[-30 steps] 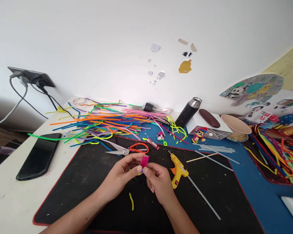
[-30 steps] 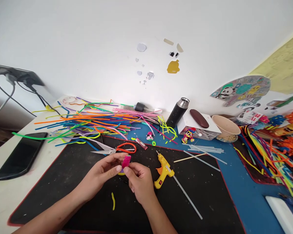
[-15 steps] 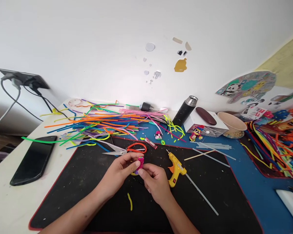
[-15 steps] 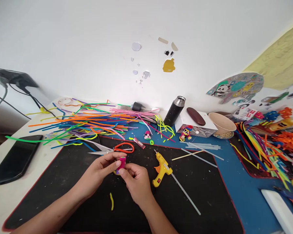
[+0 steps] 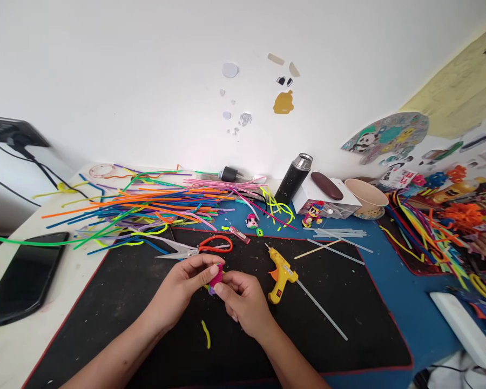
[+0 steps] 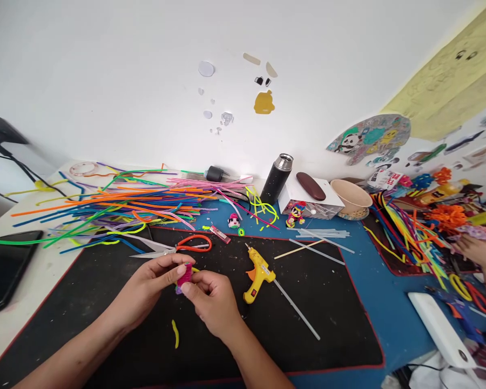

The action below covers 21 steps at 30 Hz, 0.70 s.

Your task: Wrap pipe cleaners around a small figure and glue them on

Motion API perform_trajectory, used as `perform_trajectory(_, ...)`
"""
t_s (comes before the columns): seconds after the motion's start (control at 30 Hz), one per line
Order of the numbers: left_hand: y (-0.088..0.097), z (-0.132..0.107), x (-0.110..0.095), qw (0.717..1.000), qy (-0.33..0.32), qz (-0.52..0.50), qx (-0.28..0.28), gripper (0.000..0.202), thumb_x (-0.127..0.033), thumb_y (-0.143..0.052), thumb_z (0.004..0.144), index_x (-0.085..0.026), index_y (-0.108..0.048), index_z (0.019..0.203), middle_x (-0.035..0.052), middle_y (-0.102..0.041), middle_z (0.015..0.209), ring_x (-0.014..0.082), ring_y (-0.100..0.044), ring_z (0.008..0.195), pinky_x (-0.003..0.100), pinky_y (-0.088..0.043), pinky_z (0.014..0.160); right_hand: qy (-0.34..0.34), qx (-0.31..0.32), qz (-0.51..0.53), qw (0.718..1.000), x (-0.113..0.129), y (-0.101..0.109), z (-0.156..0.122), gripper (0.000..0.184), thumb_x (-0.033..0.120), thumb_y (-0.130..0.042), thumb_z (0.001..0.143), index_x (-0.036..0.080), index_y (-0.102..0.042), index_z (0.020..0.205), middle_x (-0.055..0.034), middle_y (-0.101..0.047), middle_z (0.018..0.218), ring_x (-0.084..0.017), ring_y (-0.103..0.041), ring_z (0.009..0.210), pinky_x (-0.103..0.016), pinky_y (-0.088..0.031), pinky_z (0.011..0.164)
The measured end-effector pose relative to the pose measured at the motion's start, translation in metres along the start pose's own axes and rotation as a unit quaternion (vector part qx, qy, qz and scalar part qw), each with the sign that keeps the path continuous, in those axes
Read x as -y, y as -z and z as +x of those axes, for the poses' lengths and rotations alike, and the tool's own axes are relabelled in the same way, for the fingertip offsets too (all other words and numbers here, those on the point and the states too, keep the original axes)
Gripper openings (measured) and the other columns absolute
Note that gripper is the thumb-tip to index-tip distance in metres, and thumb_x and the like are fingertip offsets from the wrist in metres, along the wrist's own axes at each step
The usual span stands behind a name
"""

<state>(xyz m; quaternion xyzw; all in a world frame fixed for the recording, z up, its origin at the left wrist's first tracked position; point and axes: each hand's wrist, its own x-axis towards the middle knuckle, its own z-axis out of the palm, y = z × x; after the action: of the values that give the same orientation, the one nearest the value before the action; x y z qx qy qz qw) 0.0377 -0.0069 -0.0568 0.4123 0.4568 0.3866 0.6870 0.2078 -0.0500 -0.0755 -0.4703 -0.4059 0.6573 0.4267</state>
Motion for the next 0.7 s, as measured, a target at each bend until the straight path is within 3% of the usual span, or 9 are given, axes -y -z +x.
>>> perform_trajectory(0.4,-0.0017,0.0005,0.0011,1.000,0.002,-0.018,0.002,0.031,-0.045,-0.088,0.077,-0.021,-0.084,0.095,0.0055,-0.074,0.091,0.0208,-0.059,0.083,0.030,-0.046,0.076,-0.009,0.012,0.048,0.999,-0.0073,0.0003,0.0012,0.042,0.057,-0.080,0.084,0.017,-0.070,0.090,0.0109,-0.049,0.050,-0.004,-0.033,0.033,-0.020,-0.024,0.035)
perform_trajectory(0.7,-0.0051,0.0015,-0.0001,0.998,0.019,-0.066,0.007,0.032,-0.044,-0.091,0.074,-0.019,-0.082,0.093,0.0036,-0.070,0.087,0.0172,-0.055,0.078,0.029,-0.043,0.073,-0.032,0.014,0.068,0.997,-0.0009,-0.0003,-0.0007,0.043,0.057,-0.080,0.084,0.016,-0.072,0.093,0.0130,-0.041,0.041,-0.006,-0.031,0.033,-0.021,-0.023,0.036)
